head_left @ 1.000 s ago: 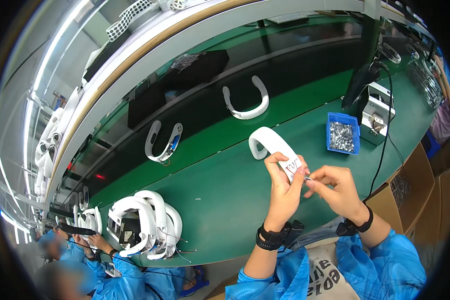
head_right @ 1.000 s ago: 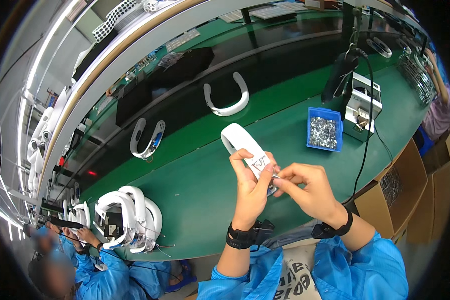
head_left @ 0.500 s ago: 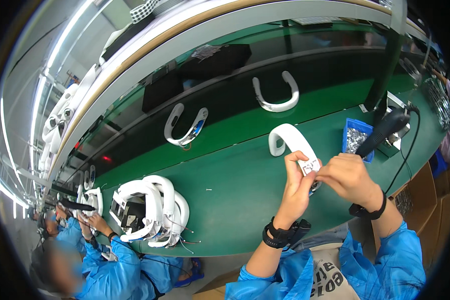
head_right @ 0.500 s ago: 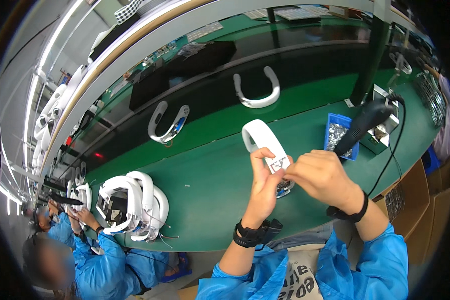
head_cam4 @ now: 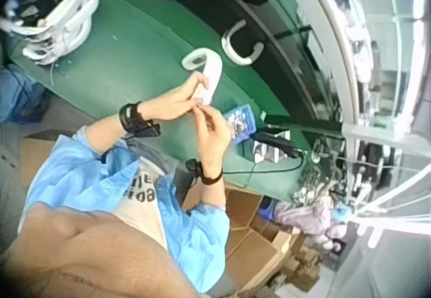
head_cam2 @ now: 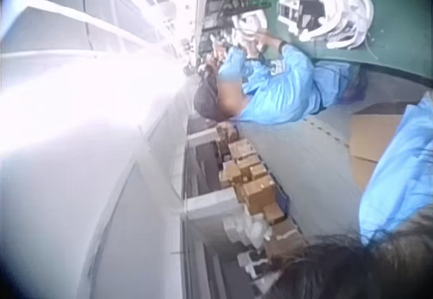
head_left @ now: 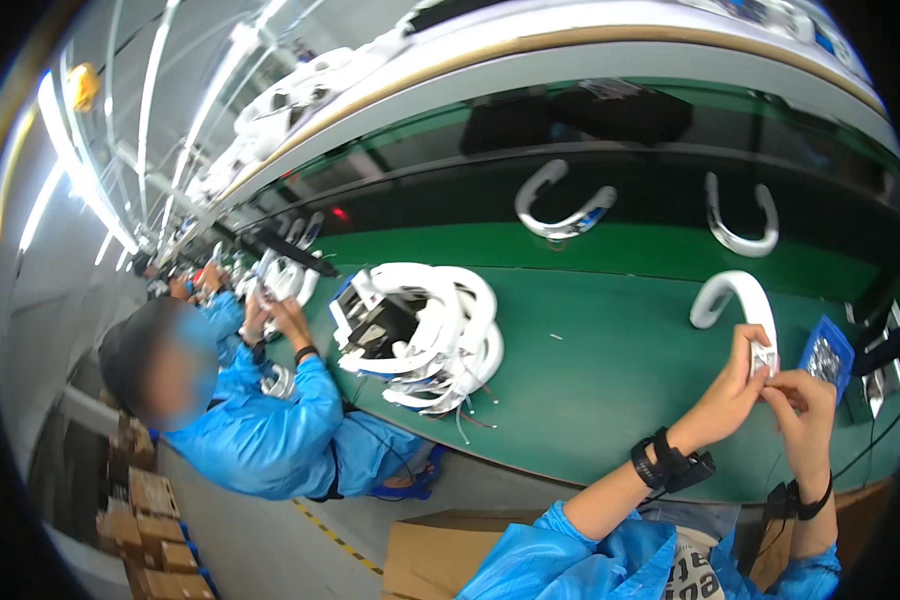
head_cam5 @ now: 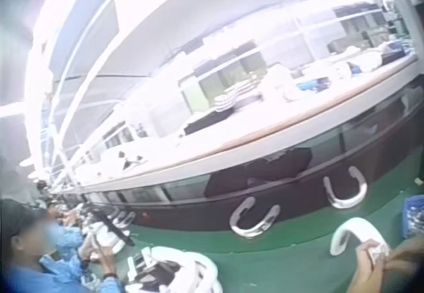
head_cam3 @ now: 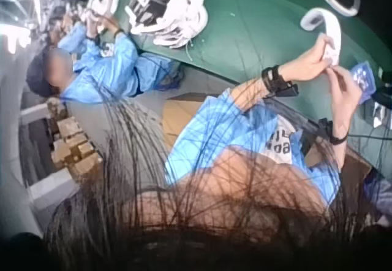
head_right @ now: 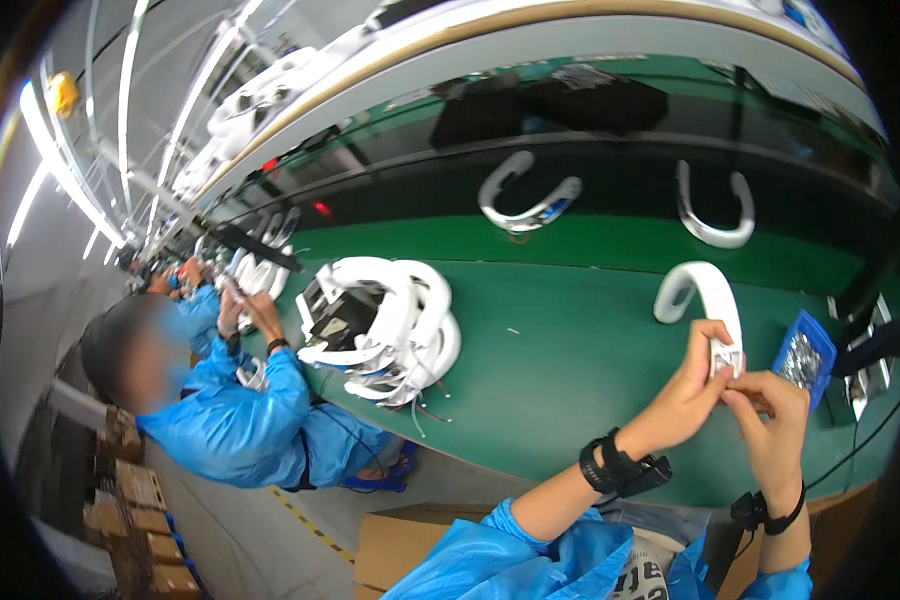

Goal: Assembling electronic components using an electric screwdriver at a factory workbench.

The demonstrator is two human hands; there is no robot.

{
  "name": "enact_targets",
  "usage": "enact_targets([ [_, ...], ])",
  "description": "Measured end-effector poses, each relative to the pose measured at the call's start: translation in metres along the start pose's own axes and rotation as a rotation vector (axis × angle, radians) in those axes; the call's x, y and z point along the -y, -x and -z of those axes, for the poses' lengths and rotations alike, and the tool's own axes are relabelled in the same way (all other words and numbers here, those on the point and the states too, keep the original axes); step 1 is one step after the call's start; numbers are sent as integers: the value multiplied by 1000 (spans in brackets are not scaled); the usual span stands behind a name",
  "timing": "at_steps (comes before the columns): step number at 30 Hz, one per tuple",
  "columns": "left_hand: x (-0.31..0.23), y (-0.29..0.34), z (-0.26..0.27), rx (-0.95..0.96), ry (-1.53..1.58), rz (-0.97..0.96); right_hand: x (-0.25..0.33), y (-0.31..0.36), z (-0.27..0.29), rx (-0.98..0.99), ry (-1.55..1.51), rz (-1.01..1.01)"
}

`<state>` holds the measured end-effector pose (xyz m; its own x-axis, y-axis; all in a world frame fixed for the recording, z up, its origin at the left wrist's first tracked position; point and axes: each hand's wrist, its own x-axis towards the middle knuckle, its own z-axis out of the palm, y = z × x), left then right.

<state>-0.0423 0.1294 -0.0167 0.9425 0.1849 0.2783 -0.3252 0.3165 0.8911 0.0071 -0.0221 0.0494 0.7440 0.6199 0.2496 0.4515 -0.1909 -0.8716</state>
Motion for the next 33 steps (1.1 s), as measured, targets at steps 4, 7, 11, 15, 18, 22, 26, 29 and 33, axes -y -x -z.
enact_targets([
  [4,-6,6,6,-38,-25,-74,14,0,-8,16,271,206],
  [7,-4,6,5,21,127,-29,9,6,-16,-56,321,315],
  [11,-2,8,10,20,165,-64,5,-6,-20,-34,413,542],
  [15,-4,7,12,5,175,-94,-11,-11,-20,11,436,550],
  [18,-5,9,5,-43,89,-125,-17,-6,-32,-198,449,537],
  [22,-5,8,1,-30,77,-88,-34,-2,-24,-179,537,499],
  [26,-12,10,2,-22,112,-13,-25,-2,-19,-133,561,472],
  [29,-8,10,2,-41,97,-58,-22,2,-20,-53,554,415],
  [33,-6,7,-2,-85,54,-118,-23,5,-25,-47,635,501],
])
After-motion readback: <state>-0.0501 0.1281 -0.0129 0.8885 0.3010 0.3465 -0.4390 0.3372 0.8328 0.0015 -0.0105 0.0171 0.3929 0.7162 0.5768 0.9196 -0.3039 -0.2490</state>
